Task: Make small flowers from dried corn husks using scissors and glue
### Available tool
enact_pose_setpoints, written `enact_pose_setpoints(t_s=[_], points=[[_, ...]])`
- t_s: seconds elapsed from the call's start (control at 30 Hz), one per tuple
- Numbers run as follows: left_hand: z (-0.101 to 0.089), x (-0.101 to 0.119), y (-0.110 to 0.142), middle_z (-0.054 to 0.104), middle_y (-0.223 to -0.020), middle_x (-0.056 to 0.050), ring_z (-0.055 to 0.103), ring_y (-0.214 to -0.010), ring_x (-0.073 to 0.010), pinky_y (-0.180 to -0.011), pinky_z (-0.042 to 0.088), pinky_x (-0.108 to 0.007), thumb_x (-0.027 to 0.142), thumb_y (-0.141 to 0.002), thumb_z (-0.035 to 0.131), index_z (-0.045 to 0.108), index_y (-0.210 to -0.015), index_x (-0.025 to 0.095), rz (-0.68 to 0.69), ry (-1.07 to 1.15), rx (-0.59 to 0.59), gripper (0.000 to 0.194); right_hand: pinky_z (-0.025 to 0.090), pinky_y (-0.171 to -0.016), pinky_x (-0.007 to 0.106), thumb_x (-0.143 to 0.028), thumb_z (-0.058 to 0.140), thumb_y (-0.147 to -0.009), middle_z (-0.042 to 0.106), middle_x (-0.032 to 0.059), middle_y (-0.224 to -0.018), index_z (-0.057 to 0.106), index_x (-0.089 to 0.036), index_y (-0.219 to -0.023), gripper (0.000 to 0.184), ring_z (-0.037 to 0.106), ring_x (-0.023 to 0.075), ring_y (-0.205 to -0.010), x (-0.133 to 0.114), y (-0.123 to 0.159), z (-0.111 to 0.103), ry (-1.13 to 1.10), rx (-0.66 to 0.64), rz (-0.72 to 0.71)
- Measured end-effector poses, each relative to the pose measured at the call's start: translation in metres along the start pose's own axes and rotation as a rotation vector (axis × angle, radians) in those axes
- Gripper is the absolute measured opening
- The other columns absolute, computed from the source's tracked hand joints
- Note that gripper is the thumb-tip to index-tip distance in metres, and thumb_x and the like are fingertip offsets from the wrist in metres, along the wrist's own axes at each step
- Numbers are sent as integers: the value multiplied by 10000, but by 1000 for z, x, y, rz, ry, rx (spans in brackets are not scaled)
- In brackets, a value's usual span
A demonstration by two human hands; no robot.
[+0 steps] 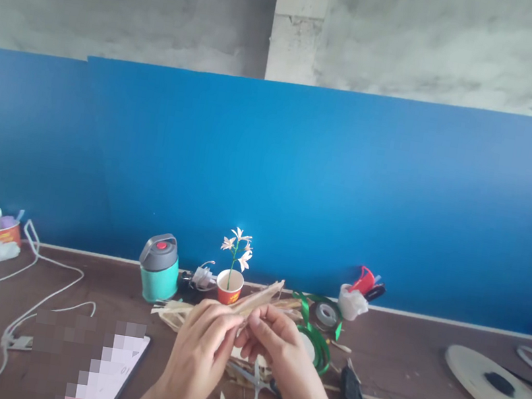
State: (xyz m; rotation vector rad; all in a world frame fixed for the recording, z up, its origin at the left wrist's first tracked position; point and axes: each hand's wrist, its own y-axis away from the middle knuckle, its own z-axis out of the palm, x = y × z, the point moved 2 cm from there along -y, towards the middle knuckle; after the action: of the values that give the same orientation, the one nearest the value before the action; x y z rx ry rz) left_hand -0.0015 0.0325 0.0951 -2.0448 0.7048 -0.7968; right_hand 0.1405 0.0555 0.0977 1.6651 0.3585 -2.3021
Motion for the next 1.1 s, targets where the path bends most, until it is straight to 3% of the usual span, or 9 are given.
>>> enact_pose_setpoints(t_s=[0.2,0.3,0.4,0.53,0.7,0.83,0.93,1.1], points=[[-1,3,0,633,-776,-23,586,-754,-161,-700,472,-286,54,-847,510,578,-854,210,-77,288,42,170,381,-477,165,-410,706,-763,651,27,-583,568,-133,-711,314,551,75,-475,1,2,3,-133,-109,62],[0,5,-1,652,-746,-12,594,-724,-158,-694,469,-284,67,-852,518,594,-888,217,-102,374,82,172,373,-462,148,-352,723,-760,646,20,-571,572,-129,-715,273,532,56,-449,2,4,4,-236,-170,87],[1,7,-2,667,-742,-12,595,-722,-157,-699,463,-286,60,-858,514,597,-938,223,-105,399,68,199,359,-444,134,-322,745,-739,625,-1,-549,569,-135,-750,257,509,45,-431,5,5,6,-298,-163,112],[1,8,-2,627,-679,-8,568,-687,-156,-689,454,-288,83,-870,493,567,-821,209,-136,352,27,155,357,-444,140,-328,748,-732,624,-16,-552,536,-170,-805,274,512,58,-438,6,4,6,-295,-115,113],[1,5,-5,582,-710,-23,566,-712,-169,-679,458,-295,133,-866,472,522,-717,202,-245,244,-89,171,395,-471,190,-451,656,-777,633,9,-557,576,-160,-733,305,539,99,-478,-4,4,1,90,-18,-26],[3,2,-5,595,-706,-13,577,-710,-170,-686,461,-289,116,-812,507,530,-675,200,-329,234,-159,162,435,-560,235,-254,625,-778,667,11,-675,664,-183,-790,82,574,138,-606,-15,11,-1,538,51,-193],[4,1,-4,617,-726,-17,589,-739,-178,-697,465,-284,131,-792,525,561,-675,199,-395,255,-200,140,430,-592,261,-157,550,-781,663,13,-690,680,-206,-779,139,571,160,-649,-23,18,0,870,62,-344],[1,5,-7,617,-709,-11,578,-715,-167,-643,452,-241,212,-812,530,599,-667,189,-541,385,-282,162,392,-559,260,-110,525,-723,599,4,-630,618,-199,-697,131,525,159,-623,-27,21,-1,1053,108,-380]])
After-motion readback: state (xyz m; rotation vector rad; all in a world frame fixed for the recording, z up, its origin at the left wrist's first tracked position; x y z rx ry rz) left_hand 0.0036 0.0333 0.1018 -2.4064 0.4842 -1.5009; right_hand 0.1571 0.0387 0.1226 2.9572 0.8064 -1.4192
